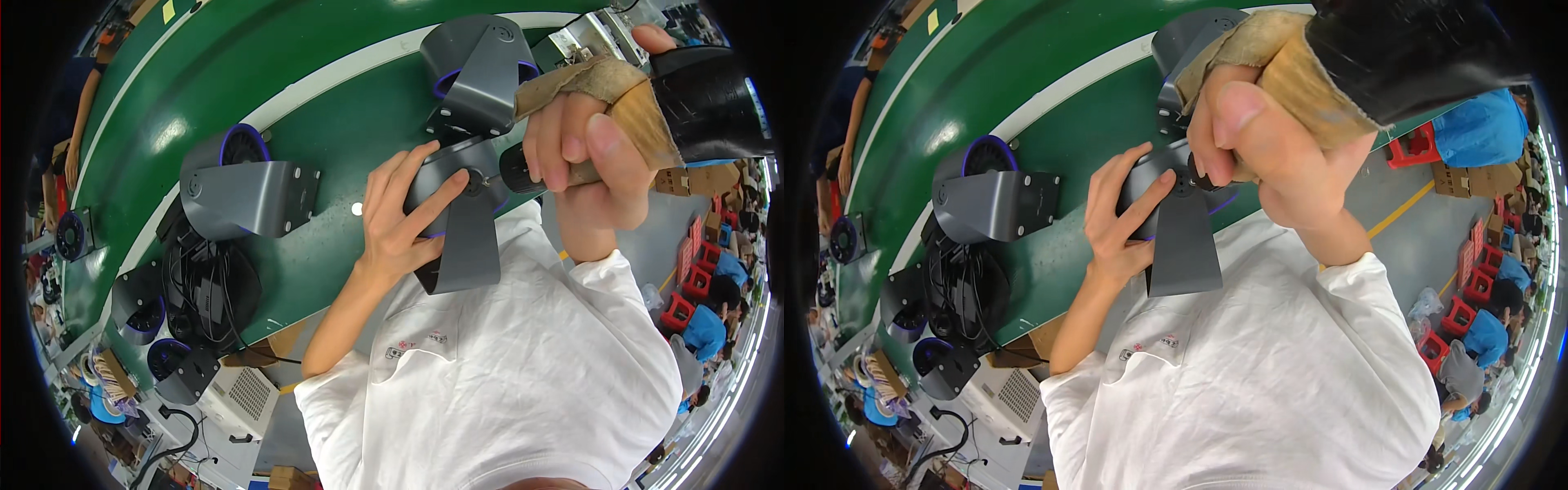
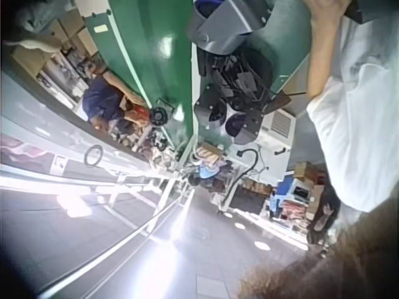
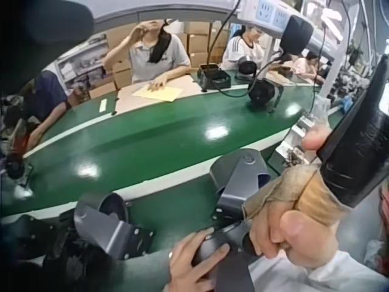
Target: Use an electric screwdriver to assemble plastic housing components on an electronics production line.
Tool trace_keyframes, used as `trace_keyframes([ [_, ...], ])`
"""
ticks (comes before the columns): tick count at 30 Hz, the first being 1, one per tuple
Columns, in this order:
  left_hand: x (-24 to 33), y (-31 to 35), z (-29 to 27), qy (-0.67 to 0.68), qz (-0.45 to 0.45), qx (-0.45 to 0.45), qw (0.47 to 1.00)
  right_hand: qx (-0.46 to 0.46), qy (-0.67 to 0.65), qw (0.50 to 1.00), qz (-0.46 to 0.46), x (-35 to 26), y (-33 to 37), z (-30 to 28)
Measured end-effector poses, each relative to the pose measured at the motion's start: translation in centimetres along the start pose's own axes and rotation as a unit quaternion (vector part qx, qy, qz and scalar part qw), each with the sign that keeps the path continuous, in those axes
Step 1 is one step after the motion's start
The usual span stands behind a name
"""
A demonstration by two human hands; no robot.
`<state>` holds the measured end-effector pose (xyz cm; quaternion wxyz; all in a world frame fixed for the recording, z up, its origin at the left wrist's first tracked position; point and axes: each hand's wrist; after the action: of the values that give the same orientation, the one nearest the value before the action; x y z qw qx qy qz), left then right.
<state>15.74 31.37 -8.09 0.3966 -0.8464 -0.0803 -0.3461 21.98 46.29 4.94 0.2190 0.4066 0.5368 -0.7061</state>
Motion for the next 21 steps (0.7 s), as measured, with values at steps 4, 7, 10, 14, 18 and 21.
trace_keyframes([
  [4, -0.3, 0.1, 0.1, -0.007, 0.005, 0.005, 1.0, -0.017, 0.018, 1.0, -0.006, 0.5, 0.5, 0.2],
  [7, -0.3, 0.3, 0.4, -0.004, 0.01, 0.011, 1.0, -0.029, 0.03, 0.999, -0.007, 1.1, 1.0, 0.3],
  [10, -0.4, 0.1, 0.3, 0.004, 0.007, 0.01, 1.0, -0.038, 0.039, 0.999, -0.004, 1.5, 1.4, 0.5],
  [14, -0.3, 0.1, 0.3, 0.009, 0.002, 0.012, 1.0, -0.042, 0.022, 0.999, 0.006, 2.1, 1.5, 0.8],
  [18, -0.3, -0.1, 0.4, 0.013, 0.009, -0.001, 1.0, -0.063, 0.011, 0.998, -0.007, 2.3, 1.9, 0.4],
  [21, 0.7, -0.1, -0.2, -0.018, -0.035, -0.025, 0.999, -0.09, 0.005, 0.995, -0.043, 2.4, 1.7, 0.0],
])
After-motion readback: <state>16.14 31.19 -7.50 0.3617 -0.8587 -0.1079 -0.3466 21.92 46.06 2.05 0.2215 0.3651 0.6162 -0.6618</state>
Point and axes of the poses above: each hand's wrist, its own y-axis away from the middle knuckle, its own z-axis out of the palm, x = y × z, and after that the axes turned 6 degrees about -x, right-handed
